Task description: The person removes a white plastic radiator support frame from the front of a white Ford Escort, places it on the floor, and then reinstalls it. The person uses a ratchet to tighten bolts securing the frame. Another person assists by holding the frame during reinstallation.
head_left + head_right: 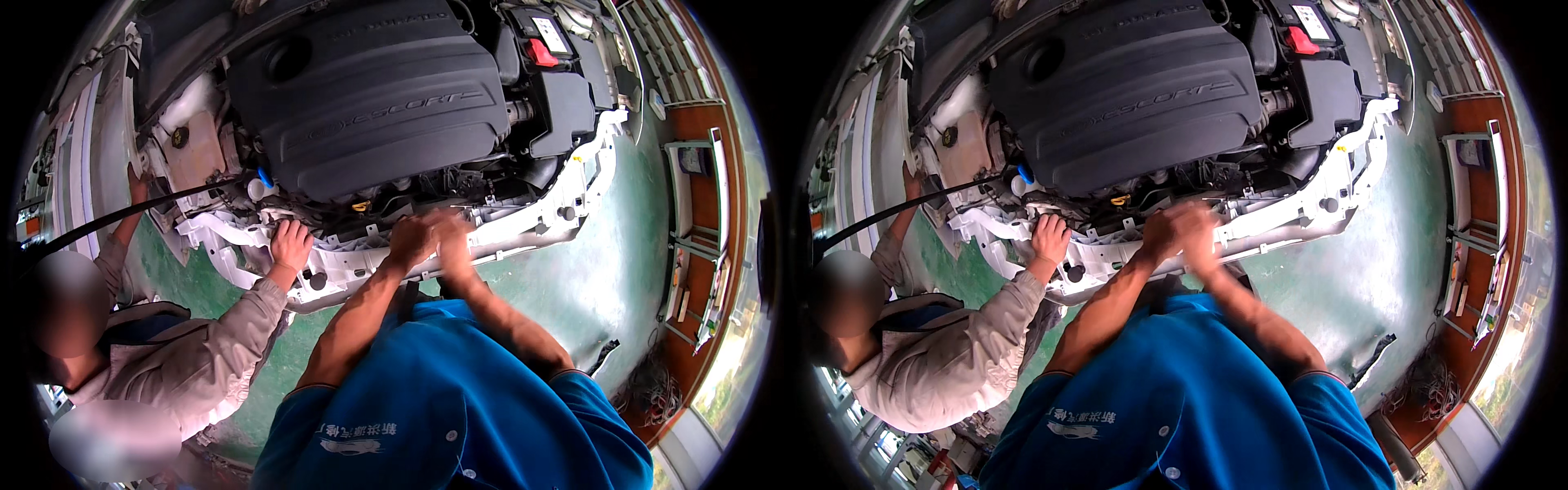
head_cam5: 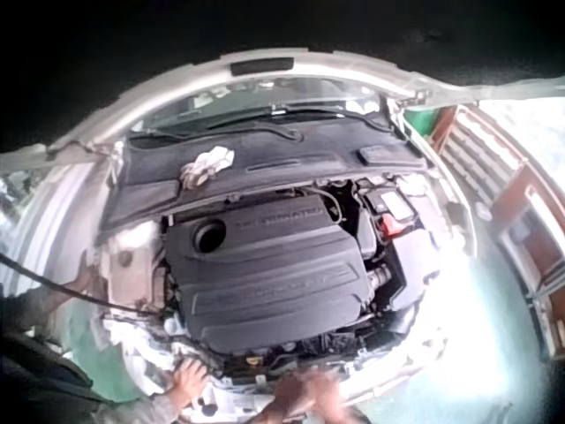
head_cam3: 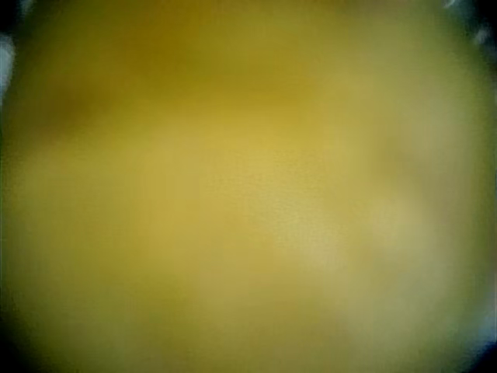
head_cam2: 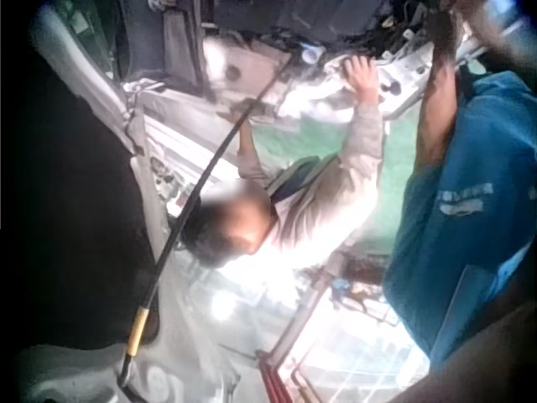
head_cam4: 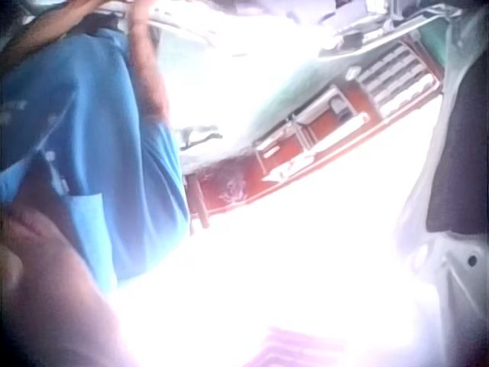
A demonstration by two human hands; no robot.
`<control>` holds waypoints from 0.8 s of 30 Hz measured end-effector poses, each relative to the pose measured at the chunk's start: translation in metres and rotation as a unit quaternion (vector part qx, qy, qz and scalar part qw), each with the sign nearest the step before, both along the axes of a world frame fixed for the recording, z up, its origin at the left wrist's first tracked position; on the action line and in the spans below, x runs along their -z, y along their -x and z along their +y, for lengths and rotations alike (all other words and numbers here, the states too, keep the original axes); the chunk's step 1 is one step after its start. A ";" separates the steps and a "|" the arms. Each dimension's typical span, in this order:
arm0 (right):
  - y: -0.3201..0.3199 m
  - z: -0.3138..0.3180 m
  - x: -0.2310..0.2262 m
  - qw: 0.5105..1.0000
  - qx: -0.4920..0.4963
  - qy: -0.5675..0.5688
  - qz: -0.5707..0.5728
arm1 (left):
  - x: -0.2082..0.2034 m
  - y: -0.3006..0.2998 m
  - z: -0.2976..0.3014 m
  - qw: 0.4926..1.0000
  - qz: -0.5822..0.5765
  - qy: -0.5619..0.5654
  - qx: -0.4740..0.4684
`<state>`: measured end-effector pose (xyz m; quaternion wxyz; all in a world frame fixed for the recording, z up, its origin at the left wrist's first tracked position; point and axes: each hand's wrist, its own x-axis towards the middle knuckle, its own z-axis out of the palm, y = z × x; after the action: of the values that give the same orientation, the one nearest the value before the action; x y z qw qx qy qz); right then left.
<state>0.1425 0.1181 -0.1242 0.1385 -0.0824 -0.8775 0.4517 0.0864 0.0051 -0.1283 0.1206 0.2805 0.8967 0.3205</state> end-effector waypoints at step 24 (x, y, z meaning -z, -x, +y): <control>0.035 0.070 -0.043 0.910 0.142 0.370 -0.118 | -0.018 0.002 -0.009 0.997 -0.071 0.005 -0.020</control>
<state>0.1077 0.1879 -0.0815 0.0563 -0.3046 -0.6362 0.7066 0.0845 -0.0041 -0.1104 0.1788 0.2382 0.8929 0.3376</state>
